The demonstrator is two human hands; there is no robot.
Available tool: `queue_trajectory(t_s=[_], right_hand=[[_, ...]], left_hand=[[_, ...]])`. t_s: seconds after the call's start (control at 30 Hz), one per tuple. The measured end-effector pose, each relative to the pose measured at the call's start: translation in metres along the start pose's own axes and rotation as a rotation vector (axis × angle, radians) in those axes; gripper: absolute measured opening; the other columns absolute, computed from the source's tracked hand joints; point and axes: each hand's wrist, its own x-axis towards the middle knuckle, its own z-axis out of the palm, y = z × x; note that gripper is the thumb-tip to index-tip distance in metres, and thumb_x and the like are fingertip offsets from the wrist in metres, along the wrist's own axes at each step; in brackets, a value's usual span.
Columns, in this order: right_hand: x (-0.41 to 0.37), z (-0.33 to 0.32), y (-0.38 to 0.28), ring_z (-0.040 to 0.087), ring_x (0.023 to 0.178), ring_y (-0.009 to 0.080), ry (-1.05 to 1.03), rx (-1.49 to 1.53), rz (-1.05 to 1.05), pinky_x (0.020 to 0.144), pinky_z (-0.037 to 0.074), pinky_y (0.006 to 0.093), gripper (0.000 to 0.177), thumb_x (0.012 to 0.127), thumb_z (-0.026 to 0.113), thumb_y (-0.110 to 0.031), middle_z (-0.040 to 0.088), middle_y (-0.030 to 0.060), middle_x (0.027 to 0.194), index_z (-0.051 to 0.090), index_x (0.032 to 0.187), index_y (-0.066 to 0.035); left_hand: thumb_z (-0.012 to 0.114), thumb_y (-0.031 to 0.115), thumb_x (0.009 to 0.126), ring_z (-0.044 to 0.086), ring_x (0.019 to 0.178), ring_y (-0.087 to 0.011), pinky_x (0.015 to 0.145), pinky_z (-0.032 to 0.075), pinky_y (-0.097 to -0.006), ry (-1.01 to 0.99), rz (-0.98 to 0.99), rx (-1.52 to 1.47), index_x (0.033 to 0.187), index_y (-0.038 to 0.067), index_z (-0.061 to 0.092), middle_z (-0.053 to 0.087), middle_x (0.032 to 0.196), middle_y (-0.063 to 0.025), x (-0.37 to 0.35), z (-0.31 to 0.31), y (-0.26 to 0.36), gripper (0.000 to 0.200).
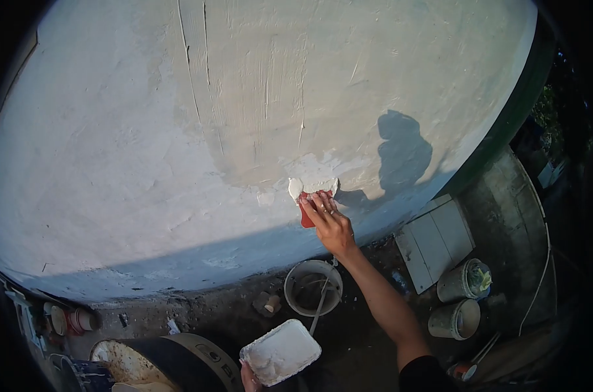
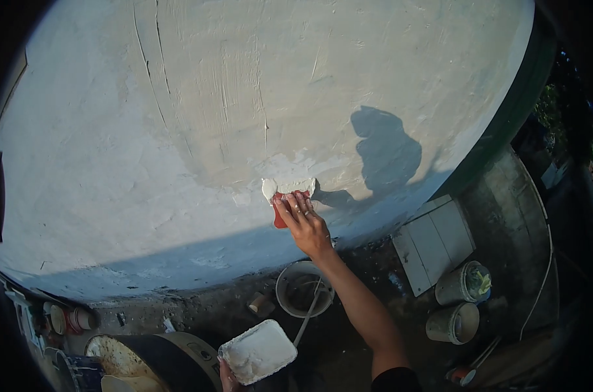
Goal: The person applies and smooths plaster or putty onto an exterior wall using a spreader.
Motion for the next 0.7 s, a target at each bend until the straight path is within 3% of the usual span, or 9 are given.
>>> queue_trajectory(t_s=[0.13,0.17,0.27,0.43,0.53,0.7], right_hand=[[-0.016,0.004,-0.007,0.061,0.117,0.0383,0.055,-0.006,0.005,0.096,0.053,0.0496,0.053,0.080,0.064,0.005,0.063,0.0185,0.126,0.062,0.130,-0.009],[-0.004,-0.014,-0.009,0.063,0.116,0.0364,0.084,0.022,0.009,0.095,0.054,0.0452,0.050,0.077,0.059,0.011,0.065,0.0192,0.122,0.065,0.124,-0.005],[0.039,-0.055,-0.003,0.065,0.111,0.0368,0.273,0.014,0.016,0.093,0.055,0.0441,0.045,0.078,0.059,0.012,0.068,0.0198,0.115,0.067,0.120,-0.001],[0.117,-0.072,0.000,0.066,0.110,0.0368,0.464,-0.126,-0.039,0.093,0.056,0.0448,0.041,0.079,0.063,0.010,0.067,0.0199,0.119,0.069,0.118,-0.003],[0.096,-0.016,-0.009,0.055,0.122,0.0460,0.211,-0.249,-0.061,0.095,0.054,0.0487,0.043,0.087,0.057,0.003,0.058,0.0282,0.129,0.059,0.130,-0.001],[0.048,0.023,-0.024,0.052,0.124,0.0490,0.030,-0.143,-0.038,0.098,0.051,0.0516,0.050,0.086,0.057,0.000,0.055,0.0310,0.132,0.053,0.136,-0.001]], left_hand=[[0.034,0.056,0.102,0.059,0.116,-0.0312,0.091,0.056,-0.0467,0.038,0.087,0.108,0.149,0.010,0.034,0.053,0.136,-0.0128,0.011,-0.019,-0.012,0.066],[0.033,0.056,0.103,0.059,0.116,-0.0314,0.091,0.056,-0.0469,0.047,0.091,0.123,0.149,0.009,0.033,0.052,0.136,-0.0129,0.008,-0.016,-0.009,0.066],[0.033,0.056,0.103,0.059,0.117,-0.0317,0.092,0.056,-0.0470,0.024,0.109,0.125,0.150,0.009,0.032,0.050,0.138,-0.0131,0.013,-0.023,-0.016,0.067],[0.032,0.056,0.103,0.057,0.118,-0.0320,0.092,0.055,-0.0471,-0.039,0.101,0.110,0.150,0.010,0.031,0.048,0.141,-0.0124,0.020,-0.035,-0.028,0.066],[0.033,0.056,0.102,0.057,0.119,-0.0322,0.093,0.055,-0.0475,-0.009,0.096,0.099,0.151,0.013,0.032,0.047,0.141,-0.0117,0.027,-0.042,-0.032,0.065],[0.033,0.058,0.102,0.057,0.118,-0.0323,0.093,0.055,-0.0477,0.073,-0.002,-0.023,0.151,0.017,0.033,0.048,0.142,-0.0105,-0.004,-0.006,0.004,0.064]])
